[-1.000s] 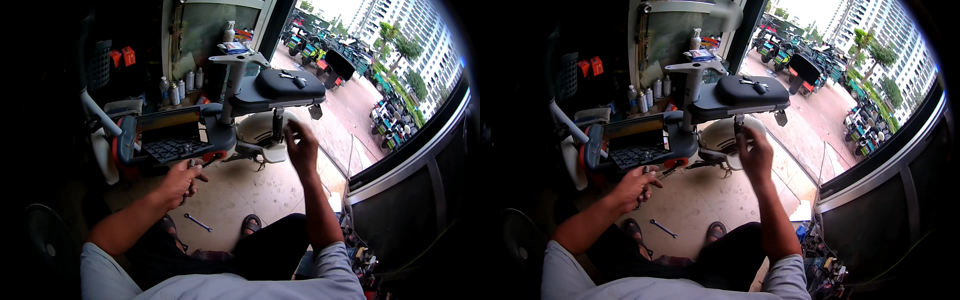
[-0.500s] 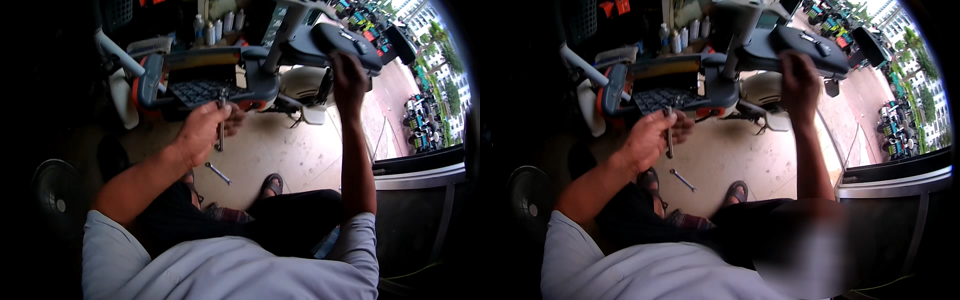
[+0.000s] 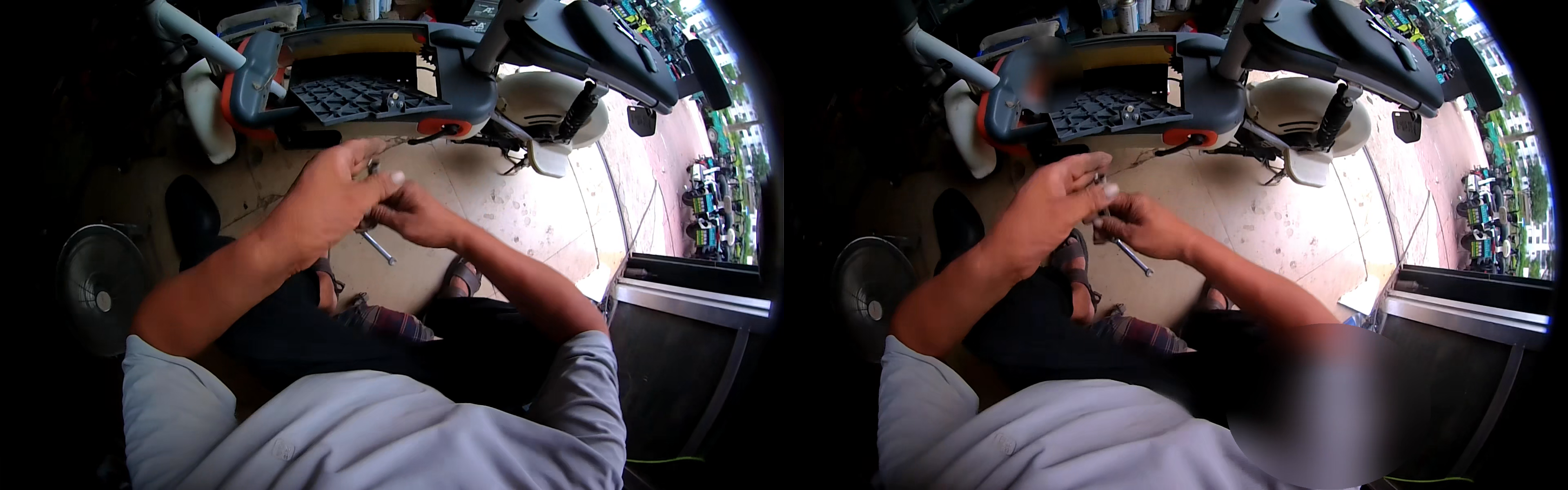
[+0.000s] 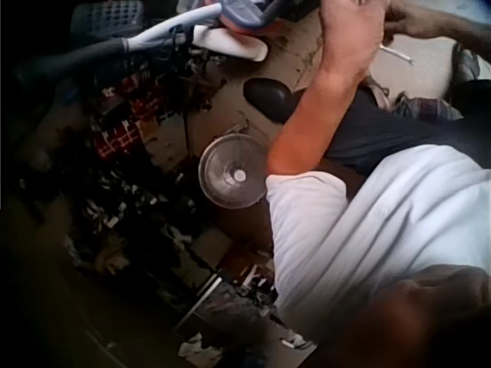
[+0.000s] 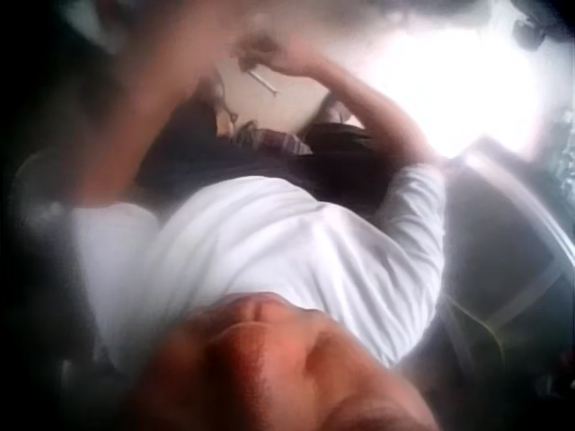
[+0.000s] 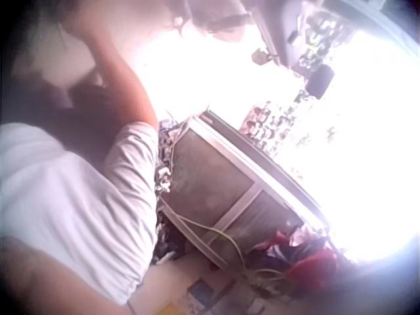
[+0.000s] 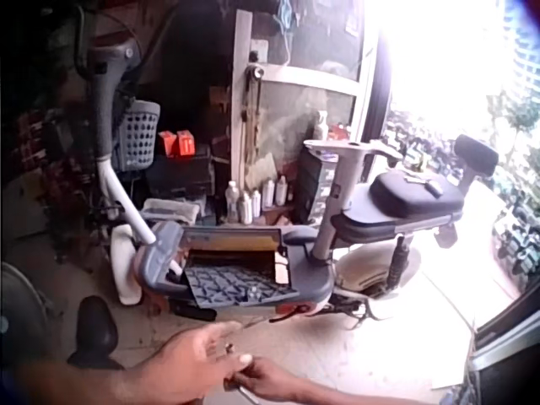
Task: The person removes a seat from a scooter, handles the seat base, and uses a power drill to remove fasteners from the internal frame.
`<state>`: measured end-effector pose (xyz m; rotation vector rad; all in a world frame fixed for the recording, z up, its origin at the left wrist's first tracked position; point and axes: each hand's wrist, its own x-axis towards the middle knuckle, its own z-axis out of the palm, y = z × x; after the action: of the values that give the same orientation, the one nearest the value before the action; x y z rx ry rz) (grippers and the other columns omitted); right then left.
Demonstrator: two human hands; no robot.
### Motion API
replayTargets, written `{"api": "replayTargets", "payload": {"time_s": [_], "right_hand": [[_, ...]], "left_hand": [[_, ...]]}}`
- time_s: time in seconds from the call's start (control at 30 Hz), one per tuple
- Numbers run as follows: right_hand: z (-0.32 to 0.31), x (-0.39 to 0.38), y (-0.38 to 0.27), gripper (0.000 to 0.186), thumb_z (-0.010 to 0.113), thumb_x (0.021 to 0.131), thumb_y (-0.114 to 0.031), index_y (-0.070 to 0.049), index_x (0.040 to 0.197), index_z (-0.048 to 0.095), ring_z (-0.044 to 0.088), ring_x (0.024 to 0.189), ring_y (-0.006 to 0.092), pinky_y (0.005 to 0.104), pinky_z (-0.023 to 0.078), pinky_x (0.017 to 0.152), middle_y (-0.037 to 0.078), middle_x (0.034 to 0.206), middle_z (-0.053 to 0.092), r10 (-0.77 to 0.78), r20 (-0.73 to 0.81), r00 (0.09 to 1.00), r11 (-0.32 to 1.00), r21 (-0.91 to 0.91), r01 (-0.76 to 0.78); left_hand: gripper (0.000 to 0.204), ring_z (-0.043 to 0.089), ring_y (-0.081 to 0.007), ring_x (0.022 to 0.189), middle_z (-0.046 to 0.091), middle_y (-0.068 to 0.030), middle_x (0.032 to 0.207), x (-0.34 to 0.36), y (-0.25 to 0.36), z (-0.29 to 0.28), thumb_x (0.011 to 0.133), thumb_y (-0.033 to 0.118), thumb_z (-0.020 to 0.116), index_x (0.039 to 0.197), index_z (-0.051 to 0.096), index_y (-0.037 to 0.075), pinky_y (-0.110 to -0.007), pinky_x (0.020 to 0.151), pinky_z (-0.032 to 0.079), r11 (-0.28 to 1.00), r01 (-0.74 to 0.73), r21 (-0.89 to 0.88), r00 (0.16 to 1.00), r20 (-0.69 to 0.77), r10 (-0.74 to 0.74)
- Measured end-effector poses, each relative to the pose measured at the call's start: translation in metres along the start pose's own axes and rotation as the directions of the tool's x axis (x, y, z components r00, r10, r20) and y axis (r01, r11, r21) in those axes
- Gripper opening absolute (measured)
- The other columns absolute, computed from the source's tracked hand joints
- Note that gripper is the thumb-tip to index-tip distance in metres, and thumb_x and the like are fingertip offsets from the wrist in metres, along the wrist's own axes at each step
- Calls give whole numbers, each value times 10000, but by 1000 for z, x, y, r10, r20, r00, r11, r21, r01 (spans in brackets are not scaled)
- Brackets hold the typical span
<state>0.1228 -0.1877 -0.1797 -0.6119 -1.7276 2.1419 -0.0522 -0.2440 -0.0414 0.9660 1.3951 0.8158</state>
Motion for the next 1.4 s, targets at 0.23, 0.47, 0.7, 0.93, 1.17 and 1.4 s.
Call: {"api": "replayTargets", "payload": {"time_s": [0.23, 0.47, 0.7, 0.93, 1.17, 1.4], "right_hand": [[0, 11, 268, 212, 663, 931, -265, -94, 1004, 765, 719, 924, 448, 545, 575, 808, 222, 955, 753, 212, -512, 833, 602, -603, -523], [40, 18, 363, 139, 564, 998, -117, -46, 1112, 600, 749, 893, 396, 474, 626, 723, 217, 1037, 661, 213, -689, 693, 335, -615, -714], [31, 13, 379, 139, 561, 977, -107, -17, 1079, 589, 754, 841, 374, 461, 623, 682, 222, 957, 695, 170, -625, 761, 340, -688, -641], [-72, -34, 379, 158, 536, 988, -126, -56, 1028, 672, 729, 938, 406, 518, 598, 793, 219, 1027, 705, 120, -758, 642, 327, -580, -746], [-169, -105, 346, 209, 589, 985, -195, -85, 1086, 736, 739, 966, 395, 496, 595, 825, 179, 1077, 732, 208, -876, 434, 169, -405, -898], [-148, -47, 204, 354, 675, 1004, -332, -50, 1215, 711, 714, 1079, 382, 467, 558, 942, 207, 1194, 724, -262, -962, -79, 778, -162, -607]], "left_hand": [[440, 595, -220, 1331, 619, -202, 1470, -28, 32, -10, 1012, 116, 688, 1420, 603, -27, -361, 1117, 468, 940, -298, 165, 954, 66, 291], [400, 629, -373, 1346, 672, -239, 1393, -28, 32, -12, 932, 129, 766, 1286, 676, -33, -456, 1133, 476, 742, -487, 460, 872, 212, 440], [430, 666, -428, 1252, 697, -253, 1302, -30, 37, -12, 873, 96, 802, 1253, 672, -58, -487, 1080, 515, 534, -636, 557, 768, 393, 505], [444, 683, -419, 1224, 711, -247, 1279, -28, 32, -13, 837, 86, 819, 1236, 684, -54, -477, 1045, 539, 453, -629, 632, 763, 391, 515], [423, 689, -388, 1221, 726, -210, 1267, -14, 31, -16, 829, 109, 829, 1212, 707, -24, -458, 1034, 547, 334, -602, 725, 743, 358, 565], [433, 700, -365, 1142, 736, -179, 1213, -7, 24, -18, 850, 160, 825, 1239, 702, 12, -452, 992, 552, 275, -593, 757, 729, 359, 583]]}}
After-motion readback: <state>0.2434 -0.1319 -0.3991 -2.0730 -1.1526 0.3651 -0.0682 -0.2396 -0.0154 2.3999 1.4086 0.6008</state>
